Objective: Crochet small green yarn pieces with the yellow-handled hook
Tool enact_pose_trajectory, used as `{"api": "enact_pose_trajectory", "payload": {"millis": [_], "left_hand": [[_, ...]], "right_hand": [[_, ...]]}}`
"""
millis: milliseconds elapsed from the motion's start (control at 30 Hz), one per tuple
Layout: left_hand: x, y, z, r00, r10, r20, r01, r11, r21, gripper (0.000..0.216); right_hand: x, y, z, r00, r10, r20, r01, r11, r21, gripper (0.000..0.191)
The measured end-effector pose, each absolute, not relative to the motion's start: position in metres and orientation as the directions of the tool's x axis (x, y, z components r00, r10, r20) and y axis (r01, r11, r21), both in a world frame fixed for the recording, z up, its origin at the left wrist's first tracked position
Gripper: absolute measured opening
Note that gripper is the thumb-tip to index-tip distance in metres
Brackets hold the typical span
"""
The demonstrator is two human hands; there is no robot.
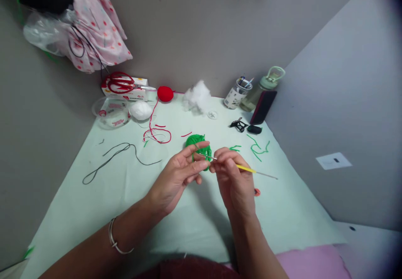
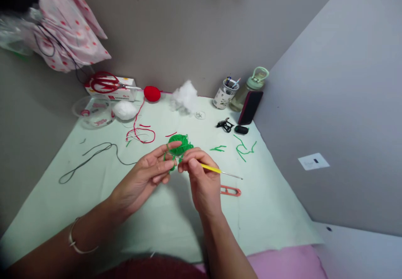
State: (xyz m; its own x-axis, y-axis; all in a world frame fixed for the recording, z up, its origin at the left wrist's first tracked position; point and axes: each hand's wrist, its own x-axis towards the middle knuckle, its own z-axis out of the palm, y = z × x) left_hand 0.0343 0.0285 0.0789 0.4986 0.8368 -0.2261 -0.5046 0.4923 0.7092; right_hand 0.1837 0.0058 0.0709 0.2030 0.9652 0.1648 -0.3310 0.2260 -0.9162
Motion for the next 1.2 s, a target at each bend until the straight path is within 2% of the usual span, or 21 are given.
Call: {"api": "enact_pose_trajectory", "payload": {"millis": [100,300,467,600,767,833,1033,1200], "left_hand": [[0.034,0.029,0.079,0.495,0.84,-0.221,-0.5,0.484,0.718,0.042],[0.03,0.032,0.08,0.515,0.822,-0.244,-0.506,0.521,0.687,0.039],[0.026,0.037,0.081,0.548,0.805,-0.227,-0.528,0.543,0.653,0.03],[0.028,0.034,0.08,0.52,0.828,-0.209,-0.494,0.491,0.718,0.029],[0.032,0.03,0.073,0.424,0.893,-0.153,-0.422,0.344,0.839,0.034],[0.032,0.03,0.071,0.421,0.896,-0.143,-0.404,0.326,0.855,0.039],[0.032,0.03,0.074,0.37,0.921,-0.124,-0.41,0.282,0.868,0.041],[0.031,0.03,0.078,0.357,0.926,-0.123,-0.42,0.277,0.864,0.042]], "right_hand": [[0.185,0.003,0.067,0.231,0.964,0.134,-0.267,0.195,-0.944,0.013],[0.189,0.0,0.059,0.293,0.926,0.239,-0.097,0.277,-0.956,0.016],[0.194,0.005,0.066,0.301,0.933,0.198,-0.236,0.273,-0.933,0.021],[0.191,0.005,0.07,0.216,0.956,0.199,-0.317,0.262,-0.912,0.02],[0.184,-0.001,0.068,0.189,0.908,0.373,-0.03,0.385,-0.922,0.012],[0.185,-0.002,0.066,0.214,0.893,0.397,0.022,0.402,-0.915,0.013],[0.192,0.003,0.067,0.258,0.932,0.253,-0.173,0.302,-0.938,0.015],[0.192,0.004,0.07,0.237,0.939,0.249,-0.252,0.307,-0.918,0.016]]}}
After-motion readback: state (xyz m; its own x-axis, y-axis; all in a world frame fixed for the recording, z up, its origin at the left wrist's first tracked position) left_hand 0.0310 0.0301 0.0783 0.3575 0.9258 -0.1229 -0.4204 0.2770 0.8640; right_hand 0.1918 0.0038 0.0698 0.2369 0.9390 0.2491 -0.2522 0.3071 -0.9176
